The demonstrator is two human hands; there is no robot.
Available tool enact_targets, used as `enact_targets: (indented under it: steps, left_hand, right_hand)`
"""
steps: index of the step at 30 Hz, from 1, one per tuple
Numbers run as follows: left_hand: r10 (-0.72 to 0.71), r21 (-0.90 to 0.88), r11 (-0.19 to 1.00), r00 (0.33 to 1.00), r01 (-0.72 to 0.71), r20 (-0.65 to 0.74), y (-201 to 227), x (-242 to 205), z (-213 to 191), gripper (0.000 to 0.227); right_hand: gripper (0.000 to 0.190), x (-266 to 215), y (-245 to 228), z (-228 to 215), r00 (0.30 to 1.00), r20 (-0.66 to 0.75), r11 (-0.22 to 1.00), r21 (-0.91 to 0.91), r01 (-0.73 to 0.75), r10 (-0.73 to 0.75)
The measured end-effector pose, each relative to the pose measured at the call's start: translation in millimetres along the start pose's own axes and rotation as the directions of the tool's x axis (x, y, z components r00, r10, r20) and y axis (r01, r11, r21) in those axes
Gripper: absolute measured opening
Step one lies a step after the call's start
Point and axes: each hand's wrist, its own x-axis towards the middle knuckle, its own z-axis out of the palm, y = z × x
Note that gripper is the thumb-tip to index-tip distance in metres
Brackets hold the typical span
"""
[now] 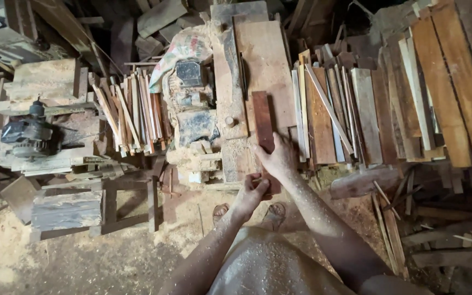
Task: Selecting thin wooden strips from a pile and feeding them into a woodworking machine for processing.
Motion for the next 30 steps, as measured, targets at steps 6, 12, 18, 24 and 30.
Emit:
enact_targets:
  steps: [6,12,18,24,30]
  left_hand:
    - [0.187,0.83,0.551,0.982,-0.089,-0.019,-3.1,-5.9,-3.2,0.052]
    - [0.166,0.941,0.335,0.986,-0.04,-0.017,1.3,-10.9,0.7,0.051]
    - [0.09,0.992,0.124,0.996,-0.016,0.005,22.9,-17.4,10.4,0.076]
    - [0.088,0.996,0.078,0.995,-0.049,0.042,4.1,5.3,-7.4,0.073]
    - [0.059,0.999,-0.012,0.997,-0.051,0.051,8.5,19.8,-8.0,0.086]
  right_hand:
    - [0.083,12.0,12.2,44.1,0.999,0.025,0.997,0.054,0.047,-0.049]
    - [0.08,23.9,13.3,54.6,0.997,0.056,0.999,-0.013,0.052,-0.051]
    - [0.083,30.4,-9.3,35.3,0.989,0.147,0.999,-0.044,0.023,-0.016]
    - [0.092,43.3,-9.4,34.4,0.973,0.224,0.997,-0.063,-0.035,0.048]
    - [0.085,50.7,-20.4,26.0,0.977,0.213,0.998,-0.069,-0.014,0.028]
